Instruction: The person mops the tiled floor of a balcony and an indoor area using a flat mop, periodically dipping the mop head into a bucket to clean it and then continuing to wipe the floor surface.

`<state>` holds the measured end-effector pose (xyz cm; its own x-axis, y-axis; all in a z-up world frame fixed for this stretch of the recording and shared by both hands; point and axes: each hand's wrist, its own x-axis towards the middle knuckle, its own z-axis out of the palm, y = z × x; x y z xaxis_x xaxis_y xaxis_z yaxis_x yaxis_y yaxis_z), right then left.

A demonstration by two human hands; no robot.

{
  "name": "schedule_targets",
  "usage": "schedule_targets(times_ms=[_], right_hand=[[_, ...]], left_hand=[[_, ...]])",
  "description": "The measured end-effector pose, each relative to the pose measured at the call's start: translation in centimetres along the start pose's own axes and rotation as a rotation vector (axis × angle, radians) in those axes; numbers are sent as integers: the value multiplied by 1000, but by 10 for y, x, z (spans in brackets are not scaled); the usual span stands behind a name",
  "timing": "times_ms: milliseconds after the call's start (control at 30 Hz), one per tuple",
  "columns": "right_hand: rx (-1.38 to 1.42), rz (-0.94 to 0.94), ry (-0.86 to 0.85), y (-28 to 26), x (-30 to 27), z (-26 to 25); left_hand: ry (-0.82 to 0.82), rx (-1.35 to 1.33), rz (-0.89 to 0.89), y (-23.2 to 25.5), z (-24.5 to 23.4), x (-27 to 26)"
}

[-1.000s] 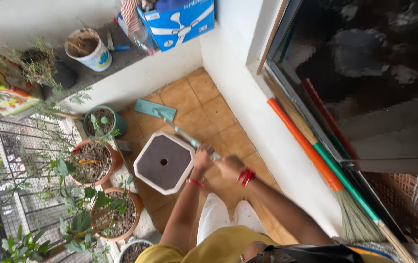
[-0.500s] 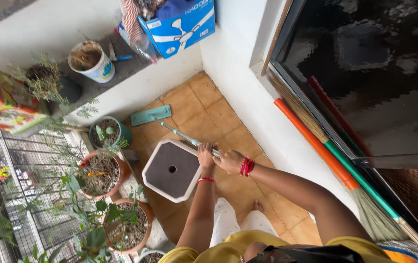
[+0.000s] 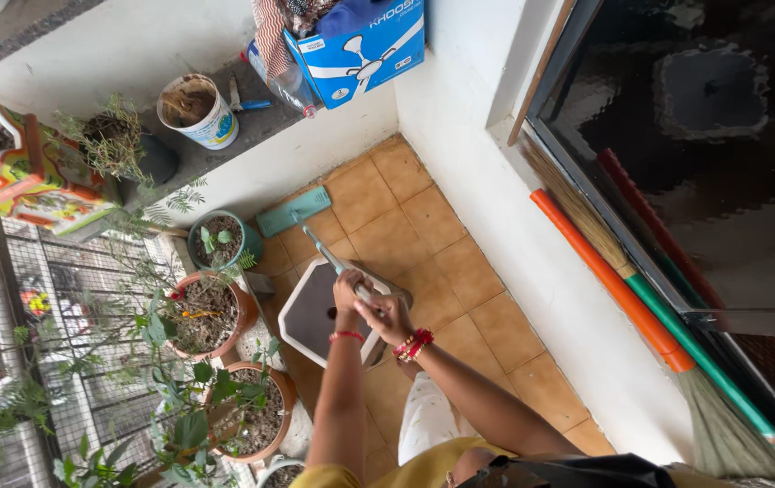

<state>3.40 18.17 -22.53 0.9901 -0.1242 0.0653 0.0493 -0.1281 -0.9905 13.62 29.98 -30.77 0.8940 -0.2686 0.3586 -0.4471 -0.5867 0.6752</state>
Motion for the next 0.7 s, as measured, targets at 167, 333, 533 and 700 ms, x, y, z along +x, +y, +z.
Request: schedule_targets(times_ms=[167,333,533,700], right_hand=[[-36,-260,-282,-88,1,-4],[-115,-743,-249,-152,-24,-25],[51,-543,-395,-93,-82,-30],[-43,-554,-360,-25,-84,-6]], left_hand=[[296,-134,-201,42,-10,-51],[404,-197,-346,84,-11,-89],[438,-129,-277,90,-13,-121],[259,-465,-628,72,-20,-116]])
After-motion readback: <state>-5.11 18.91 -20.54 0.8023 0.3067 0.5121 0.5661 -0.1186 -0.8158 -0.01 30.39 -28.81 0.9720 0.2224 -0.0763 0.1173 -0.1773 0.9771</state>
